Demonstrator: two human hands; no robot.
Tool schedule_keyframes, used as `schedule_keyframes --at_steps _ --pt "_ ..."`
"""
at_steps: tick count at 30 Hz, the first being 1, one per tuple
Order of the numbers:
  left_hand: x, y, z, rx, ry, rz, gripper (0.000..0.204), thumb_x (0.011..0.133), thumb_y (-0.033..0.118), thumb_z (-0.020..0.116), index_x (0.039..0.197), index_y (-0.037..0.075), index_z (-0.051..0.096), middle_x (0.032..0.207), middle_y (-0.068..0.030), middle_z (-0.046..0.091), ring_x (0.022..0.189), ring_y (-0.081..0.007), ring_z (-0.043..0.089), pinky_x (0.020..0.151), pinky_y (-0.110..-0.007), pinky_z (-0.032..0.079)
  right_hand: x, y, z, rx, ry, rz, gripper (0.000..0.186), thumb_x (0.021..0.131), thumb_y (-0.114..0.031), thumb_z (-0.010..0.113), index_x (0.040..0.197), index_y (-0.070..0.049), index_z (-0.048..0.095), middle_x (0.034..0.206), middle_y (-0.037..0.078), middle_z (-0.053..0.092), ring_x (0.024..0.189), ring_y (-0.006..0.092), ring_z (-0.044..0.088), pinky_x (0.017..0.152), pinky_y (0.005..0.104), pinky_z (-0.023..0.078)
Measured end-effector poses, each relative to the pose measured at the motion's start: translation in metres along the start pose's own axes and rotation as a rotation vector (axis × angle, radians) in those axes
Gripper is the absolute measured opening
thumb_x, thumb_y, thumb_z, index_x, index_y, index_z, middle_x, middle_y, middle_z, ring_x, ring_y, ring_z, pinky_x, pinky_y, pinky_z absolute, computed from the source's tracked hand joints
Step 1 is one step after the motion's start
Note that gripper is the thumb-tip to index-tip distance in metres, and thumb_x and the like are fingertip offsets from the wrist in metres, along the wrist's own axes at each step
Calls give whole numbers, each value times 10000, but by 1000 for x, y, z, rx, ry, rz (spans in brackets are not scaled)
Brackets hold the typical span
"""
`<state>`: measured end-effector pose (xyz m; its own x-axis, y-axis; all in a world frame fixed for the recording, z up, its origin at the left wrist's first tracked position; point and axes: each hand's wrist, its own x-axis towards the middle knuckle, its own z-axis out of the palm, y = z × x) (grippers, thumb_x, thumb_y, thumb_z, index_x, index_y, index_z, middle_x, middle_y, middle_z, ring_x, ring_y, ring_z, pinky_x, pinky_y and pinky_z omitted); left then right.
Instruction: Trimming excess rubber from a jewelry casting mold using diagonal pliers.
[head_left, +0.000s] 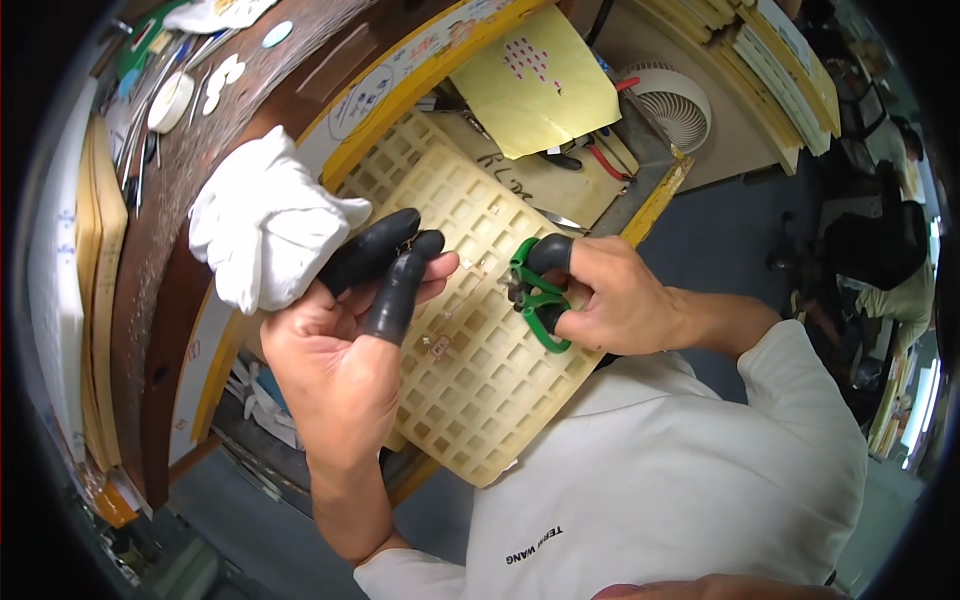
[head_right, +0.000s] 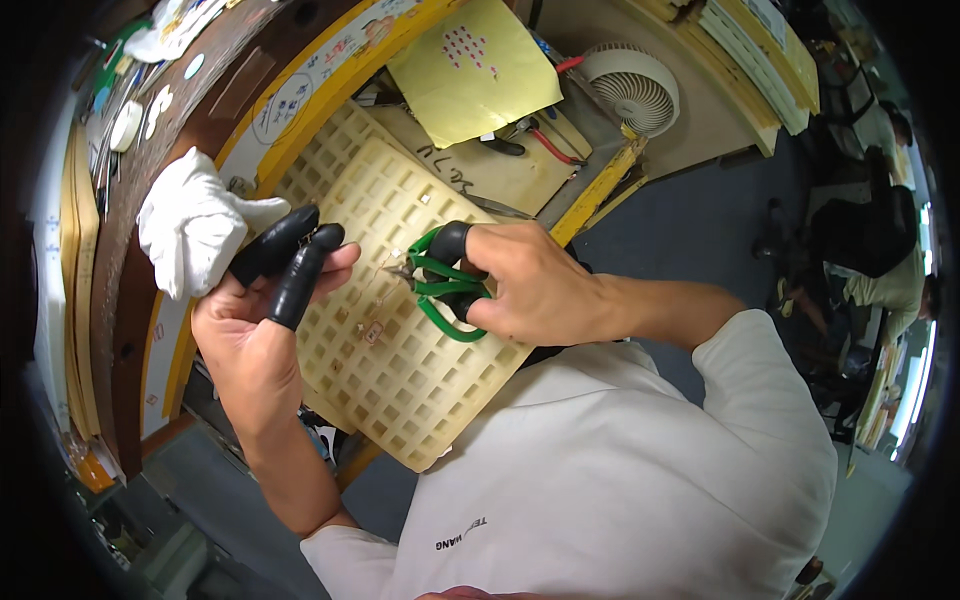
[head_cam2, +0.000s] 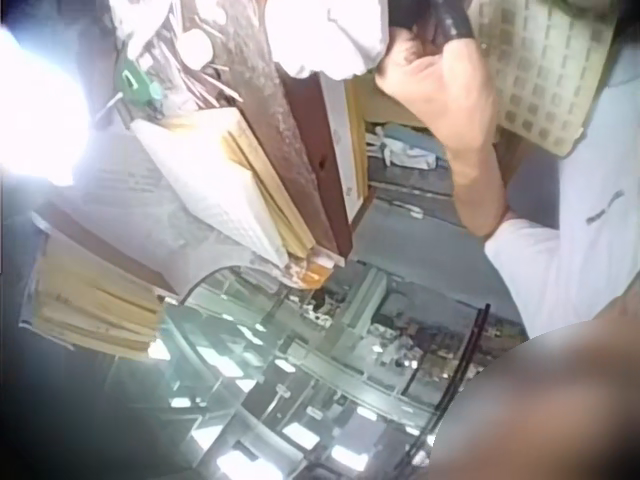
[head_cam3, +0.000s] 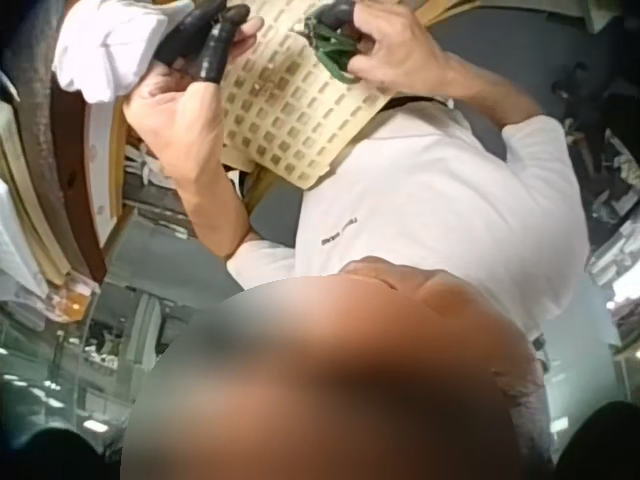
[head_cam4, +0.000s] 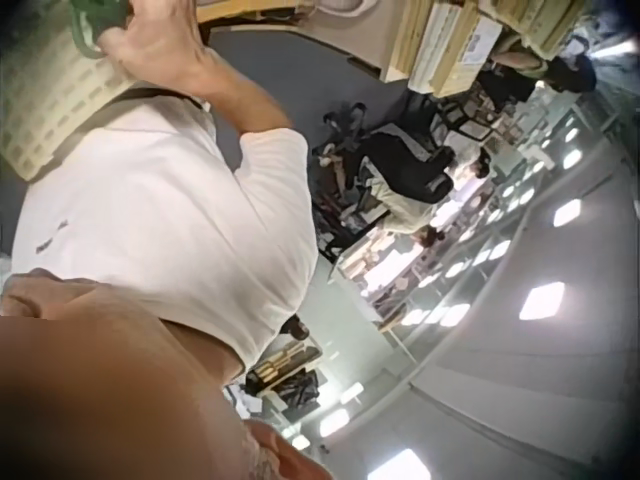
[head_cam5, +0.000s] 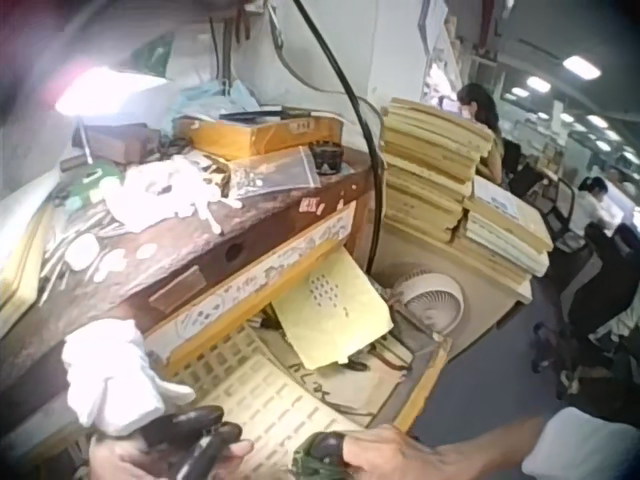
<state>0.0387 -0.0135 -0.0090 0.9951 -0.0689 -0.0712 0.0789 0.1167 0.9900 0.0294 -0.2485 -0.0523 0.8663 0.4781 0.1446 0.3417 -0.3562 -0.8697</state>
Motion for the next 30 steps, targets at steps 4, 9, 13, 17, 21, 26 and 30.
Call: schedule_keyframes --at_steps 4,9,13,17,21,26,30 --pt "1 -1 1 -13 24 -1 269 922 -114 620 1189 -145 627 1035 -193 716 928 -249 741 871 -345 615 1 7 17 -80 -76 -6 335 656 44 694 981 17 614 817 157 620 707 342 621 624 427 495" --pt "2 0 1 -2 31 8 224 912 -106 639 1133 -124 670 1003 -150 718 902 -206 734 834 -309 603 8 0 23 -211 -166 -52 307 659 7 715 933 3 577 835 157 613 749 371 628 634 454 495" --pt "1 0 -4 57 -24 33 271 938 -114 574 1205 -139 618 1054 -211 714 960 -289 736 889 -405 615 12 -5 24 -248 -184 -76 321 659 3 723 943 2 574 837 153 613 746 373 628 635 456 498" --pt "1 -1 -3 24 -33 43 294 919 -135 543 1204 -144 613 1057 -219 709 959 -295 737 891 -404 614 12 -3 25 -284 -196 -61 320 657 -4 732 936 2 574 832 151 610 748 376 632 633 459 499" --pt "2 -1 -4 38 -45 48 295 917 -136 539 1202 -148 611 1063 -224 706 956 -300 738 895 -407 613 11 -2 22 -298 -221 -34 281 658 8 725 899 1 580 818 159 619 738 375 636 624 458 502" --pt "0 0 -4 70 -48 53 293 919 -140 542 1203 -142 613 1073 -223 704 957 -299 738 891 -401 616 11 -8 8 -194 -45 79 332 679 64 668 1007 36 631 790 157 640 664 323 633 592 411 506" --pt "2 -1 -4 103 -24 -3 289 924 -145 545 1204 -134 615 1084 -215 703 961 -296 737 883 -394 620 5 -1 -11 -221 115 188 339 723 86 681 1053 25 638 762 62 630 620 105 551 560 274 453"
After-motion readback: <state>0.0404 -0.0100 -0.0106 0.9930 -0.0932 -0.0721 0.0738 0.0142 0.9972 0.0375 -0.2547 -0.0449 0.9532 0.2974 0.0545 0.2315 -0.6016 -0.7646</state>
